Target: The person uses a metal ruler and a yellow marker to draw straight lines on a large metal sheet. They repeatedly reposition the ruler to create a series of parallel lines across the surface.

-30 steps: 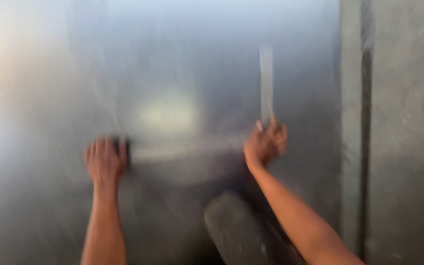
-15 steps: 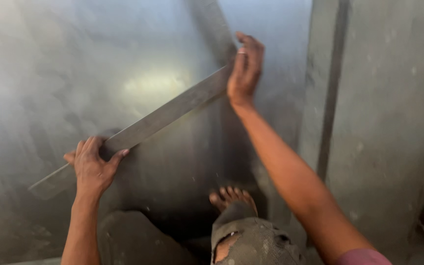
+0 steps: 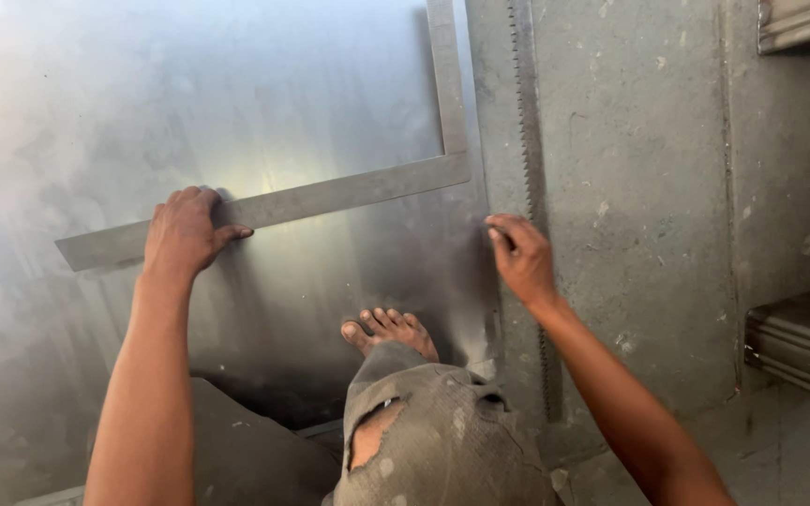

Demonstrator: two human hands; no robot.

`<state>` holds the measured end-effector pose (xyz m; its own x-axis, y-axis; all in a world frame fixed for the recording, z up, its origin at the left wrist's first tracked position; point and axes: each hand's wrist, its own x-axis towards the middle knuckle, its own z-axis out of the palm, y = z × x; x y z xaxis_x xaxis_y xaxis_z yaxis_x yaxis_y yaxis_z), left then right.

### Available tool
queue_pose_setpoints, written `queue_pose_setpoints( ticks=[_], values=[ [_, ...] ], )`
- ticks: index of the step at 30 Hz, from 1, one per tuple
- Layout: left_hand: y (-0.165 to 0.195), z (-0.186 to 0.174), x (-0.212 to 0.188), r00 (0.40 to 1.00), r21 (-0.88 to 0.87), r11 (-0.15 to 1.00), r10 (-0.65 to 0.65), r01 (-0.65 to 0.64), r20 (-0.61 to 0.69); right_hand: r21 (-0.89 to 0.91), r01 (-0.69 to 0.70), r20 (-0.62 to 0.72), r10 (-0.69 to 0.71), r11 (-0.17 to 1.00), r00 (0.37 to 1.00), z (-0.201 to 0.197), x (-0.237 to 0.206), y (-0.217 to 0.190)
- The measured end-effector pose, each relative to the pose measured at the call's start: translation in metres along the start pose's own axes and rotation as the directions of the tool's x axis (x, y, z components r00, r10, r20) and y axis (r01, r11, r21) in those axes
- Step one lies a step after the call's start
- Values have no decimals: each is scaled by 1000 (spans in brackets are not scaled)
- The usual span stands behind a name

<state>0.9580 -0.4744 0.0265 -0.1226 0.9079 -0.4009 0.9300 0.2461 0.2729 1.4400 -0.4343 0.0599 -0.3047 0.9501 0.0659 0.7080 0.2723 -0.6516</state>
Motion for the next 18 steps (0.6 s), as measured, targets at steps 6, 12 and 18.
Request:
queue_pose_setpoints(
  ticks=[6,12,18],
  values=[
    [13,-26,10,974,-81,985,-135,152,184,28,70,139,-73,997,988,25,-3,-14],
    [21,-37,25,941,-35,980,-177,195,290,22,-40,258,32,999,966,28,-7,-5],
    [18,-30,28,922,-33,970,-219,242,318,-8,-13,229,14,1000,973,22,9,6]
  ],
)
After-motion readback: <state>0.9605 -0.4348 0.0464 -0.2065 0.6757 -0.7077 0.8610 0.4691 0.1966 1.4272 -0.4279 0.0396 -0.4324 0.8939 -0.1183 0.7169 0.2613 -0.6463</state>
